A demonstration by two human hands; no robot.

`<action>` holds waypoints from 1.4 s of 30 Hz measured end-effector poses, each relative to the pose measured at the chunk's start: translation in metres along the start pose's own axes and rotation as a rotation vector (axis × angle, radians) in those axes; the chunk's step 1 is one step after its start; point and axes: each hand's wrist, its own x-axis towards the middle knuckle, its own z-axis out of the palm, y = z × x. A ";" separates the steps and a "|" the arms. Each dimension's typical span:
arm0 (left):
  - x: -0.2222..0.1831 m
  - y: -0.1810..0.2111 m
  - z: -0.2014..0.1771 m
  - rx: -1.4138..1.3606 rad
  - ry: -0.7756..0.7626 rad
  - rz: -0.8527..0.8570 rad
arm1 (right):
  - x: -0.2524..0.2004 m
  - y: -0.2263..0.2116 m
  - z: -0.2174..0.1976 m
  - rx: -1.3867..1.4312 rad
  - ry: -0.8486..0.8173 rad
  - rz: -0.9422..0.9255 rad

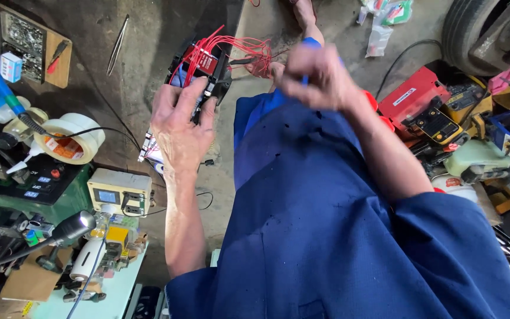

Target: Stripping insulation from wires and arranging them on a battery pack for soldering

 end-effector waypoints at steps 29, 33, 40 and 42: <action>-0.120 0.061 0.060 -0.923 0.331 -0.260 | -0.038 -0.042 0.137 -0.056 -0.031 -0.012; -0.132 0.052 0.081 -1.026 0.389 -0.259 | -0.042 -0.037 0.136 -0.063 0.007 0.074; -0.128 0.038 0.086 -1.566 0.403 -0.118 | -0.050 -0.024 0.141 0.224 0.000 0.185; -0.119 0.053 0.069 -1.336 0.445 -0.116 | -0.039 -0.041 0.135 0.233 -0.005 0.174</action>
